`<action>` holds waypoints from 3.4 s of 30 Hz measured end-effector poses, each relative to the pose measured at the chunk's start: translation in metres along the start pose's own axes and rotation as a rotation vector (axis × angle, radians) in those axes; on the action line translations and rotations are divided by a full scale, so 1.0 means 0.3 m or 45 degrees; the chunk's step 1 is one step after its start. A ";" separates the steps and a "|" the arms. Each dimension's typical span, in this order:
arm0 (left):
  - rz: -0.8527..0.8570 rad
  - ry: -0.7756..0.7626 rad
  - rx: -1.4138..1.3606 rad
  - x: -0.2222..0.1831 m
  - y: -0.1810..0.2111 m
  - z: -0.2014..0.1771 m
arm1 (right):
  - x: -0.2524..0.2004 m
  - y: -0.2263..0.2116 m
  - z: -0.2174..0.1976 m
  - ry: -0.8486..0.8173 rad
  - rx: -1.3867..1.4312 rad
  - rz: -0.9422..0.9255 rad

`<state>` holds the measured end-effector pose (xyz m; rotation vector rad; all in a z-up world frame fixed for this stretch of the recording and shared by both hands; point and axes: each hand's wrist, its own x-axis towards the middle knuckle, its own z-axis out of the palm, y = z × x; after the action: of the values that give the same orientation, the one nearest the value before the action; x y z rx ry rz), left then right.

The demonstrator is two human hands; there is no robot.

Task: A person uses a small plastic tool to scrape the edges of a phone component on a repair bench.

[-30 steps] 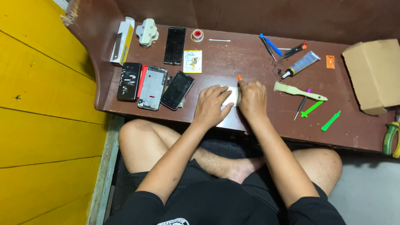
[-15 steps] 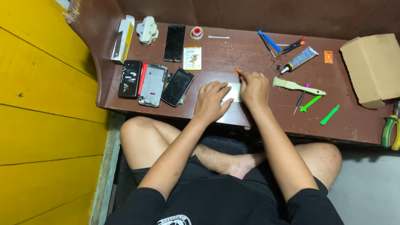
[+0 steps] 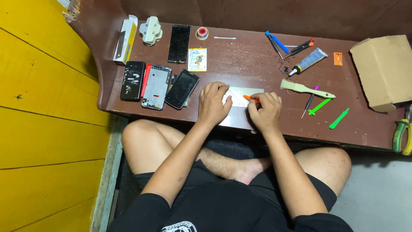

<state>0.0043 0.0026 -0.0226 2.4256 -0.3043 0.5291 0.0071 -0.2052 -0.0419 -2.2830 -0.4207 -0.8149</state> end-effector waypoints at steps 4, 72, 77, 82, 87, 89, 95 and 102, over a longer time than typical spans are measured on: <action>0.051 -0.033 -0.038 -0.001 -0.002 -0.004 | -0.012 0.015 0.001 -0.014 0.021 -0.042; 0.063 0.046 0.005 -0.006 -0.023 0.015 | 0.065 -0.022 0.130 0.003 -0.141 -0.046; 0.031 0.035 -0.003 0.002 -0.014 0.001 | 0.071 -0.031 0.125 0.040 -0.199 0.001; 0.037 0.023 -0.016 0.000 -0.006 -0.001 | 0.062 -0.028 0.115 0.032 -0.199 0.007; 0.030 -0.001 -0.002 -0.005 -0.017 0.006 | 0.058 -0.036 0.131 -0.010 -0.175 0.032; 0.034 -0.006 -0.010 0.005 -0.007 0.000 | 0.063 -0.036 0.117 0.026 -0.215 0.054; 0.020 -0.013 -0.003 -0.008 -0.008 -0.002 | 0.057 -0.050 0.119 0.047 -0.269 0.026; 0.035 0.008 -0.003 -0.001 -0.011 0.005 | 0.084 -0.065 0.108 0.065 -0.313 -0.028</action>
<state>0.0056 0.0044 -0.0256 2.4202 -0.3360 0.5482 0.0307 -0.1668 -0.0348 -2.4795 -0.3391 -0.9802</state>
